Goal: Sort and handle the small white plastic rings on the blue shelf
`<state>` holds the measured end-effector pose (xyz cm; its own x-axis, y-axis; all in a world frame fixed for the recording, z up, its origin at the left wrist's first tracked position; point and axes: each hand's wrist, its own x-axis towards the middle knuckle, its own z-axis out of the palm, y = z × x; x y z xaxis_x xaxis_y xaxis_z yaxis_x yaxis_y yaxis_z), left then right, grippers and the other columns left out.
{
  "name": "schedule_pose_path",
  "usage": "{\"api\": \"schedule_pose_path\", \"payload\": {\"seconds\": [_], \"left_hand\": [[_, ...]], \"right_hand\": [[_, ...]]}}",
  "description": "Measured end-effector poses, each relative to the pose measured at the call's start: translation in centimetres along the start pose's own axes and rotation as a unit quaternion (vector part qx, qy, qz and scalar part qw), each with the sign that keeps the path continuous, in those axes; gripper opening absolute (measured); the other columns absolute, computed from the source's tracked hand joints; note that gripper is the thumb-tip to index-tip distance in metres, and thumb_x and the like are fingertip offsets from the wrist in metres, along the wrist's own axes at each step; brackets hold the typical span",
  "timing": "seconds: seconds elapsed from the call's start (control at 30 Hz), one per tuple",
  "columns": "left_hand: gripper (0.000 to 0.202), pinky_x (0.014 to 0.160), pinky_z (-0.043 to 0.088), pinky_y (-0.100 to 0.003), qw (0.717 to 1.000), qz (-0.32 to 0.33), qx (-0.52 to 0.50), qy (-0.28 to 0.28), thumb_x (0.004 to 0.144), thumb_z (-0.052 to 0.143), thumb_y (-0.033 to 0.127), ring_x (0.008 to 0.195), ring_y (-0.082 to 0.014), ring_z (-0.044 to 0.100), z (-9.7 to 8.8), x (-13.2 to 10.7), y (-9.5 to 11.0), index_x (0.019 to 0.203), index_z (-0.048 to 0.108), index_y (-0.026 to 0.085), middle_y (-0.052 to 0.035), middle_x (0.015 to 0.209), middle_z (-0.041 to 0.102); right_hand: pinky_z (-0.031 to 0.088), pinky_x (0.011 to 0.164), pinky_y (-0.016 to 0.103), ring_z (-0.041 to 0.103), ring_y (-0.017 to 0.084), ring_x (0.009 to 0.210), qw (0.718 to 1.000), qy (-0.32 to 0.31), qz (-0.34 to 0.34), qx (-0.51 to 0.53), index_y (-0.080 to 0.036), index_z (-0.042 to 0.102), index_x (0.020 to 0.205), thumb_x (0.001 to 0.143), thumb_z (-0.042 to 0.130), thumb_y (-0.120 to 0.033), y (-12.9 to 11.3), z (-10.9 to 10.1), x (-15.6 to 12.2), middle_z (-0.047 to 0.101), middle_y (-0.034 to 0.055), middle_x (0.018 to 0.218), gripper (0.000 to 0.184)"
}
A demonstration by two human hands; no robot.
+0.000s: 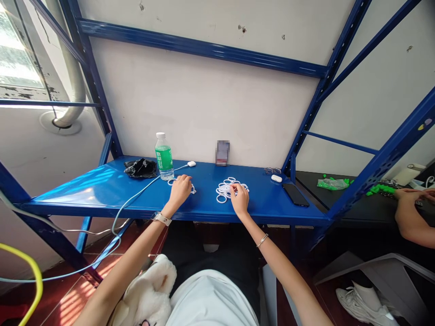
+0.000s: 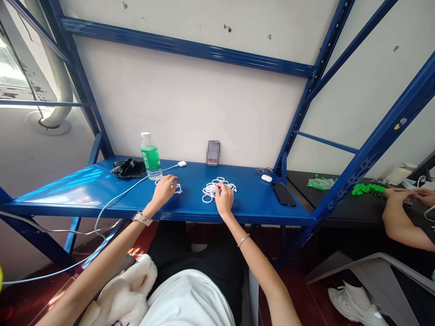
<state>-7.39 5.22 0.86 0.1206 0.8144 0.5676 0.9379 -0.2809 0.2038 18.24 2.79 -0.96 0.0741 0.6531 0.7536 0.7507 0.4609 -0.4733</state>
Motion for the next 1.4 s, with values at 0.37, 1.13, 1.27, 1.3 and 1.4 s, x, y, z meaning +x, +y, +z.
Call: {"api": "schedule_pose_path", "payload": {"seconds": [0.37,1.13,1.27,1.3,1.4], "left_hand": [[0.043,0.087,0.044,-0.046,0.978,-0.143,0.083,-0.128,0.090,0.029,0.013,0.115,-0.0335,0.050,-0.4,-0.5,-7.3,0.114,0.064,0.015,-0.0172,0.125,0.057],[0.034,0.086,0.046,-0.046,0.968,-0.108,0.088,-0.209,0.090,0.041,0.044,0.114,-0.0351,0.050,-1.7,-0.4,-6.9,0.094,0.062,0.017,-0.0167,0.116,0.054],[0.033,0.086,0.046,-0.044,0.972,-0.104,0.084,-0.193,0.090,0.043,0.042,0.112,-0.0348,0.051,-1.2,-0.5,-5.8,0.095,0.063,0.016,-0.0171,0.114,0.055],[0.032,0.085,0.046,-0.043,0.973,-0.106,0.079,-0.189,0.090,0.044,0.042,0.111,-0.0344,0.051,-1.0,-0.4,-5.5,0.095,0.063,0.016,-0.0168,0.112,0.056],[0.029,0.083,0.047,-0.039,0.977,-0.111,0.064,-0.171,0.088,0.048,0.038,0.107,-0.0325,0.054,-0.3,-0.2,-4.8,0.094,0.064,0.016,-0.0155,0.107,0.059]], "right_hand": [[0.039,0.076,0.037,0.059,0.024,0.081,0.999,0.003,0.047,-0.018,-0.021,0.061,0.083,0.096,0.038,-0.045,1.3,0.6,0.0,0.069,0.0076,0.085,0.035],[0.037,0.082,0.039,0.057,0.025,0.092,1.000,-0.004,0.013,-0.013,-0.021,0.059,0.083,0.092,0.044,-0.027,0.3,0.3,0.0,0.068,0.0067,0.091,0.018],[0.037,0.083,0.038,0.057,0.025,0.093,1.000,-0.013,0.019,-0.014,-0.021,0.059,0.084,0.092,0.044,-0.026,0.4,0.4,0.0,0.068,0.0067,0.092,0.019],[0.037,0.083,0.038,0.057,0.025,0.093,1.000,-0.017,0.020,-0.015,-0.021,0.059,0.084,0.092,0.044,-0.026,0.4,0.4,0.0,0.068,0.0067,0.092,0.018],[0.037,0.082,0.038,0.057,0.025,0.094,0.999,-0.020,0.021,-0.016,-0.020,0.059,0.084,0.092,0.043,-0.025,0.4,0.4,0.0,0.068,0.0068,0.092,0.018]]}}
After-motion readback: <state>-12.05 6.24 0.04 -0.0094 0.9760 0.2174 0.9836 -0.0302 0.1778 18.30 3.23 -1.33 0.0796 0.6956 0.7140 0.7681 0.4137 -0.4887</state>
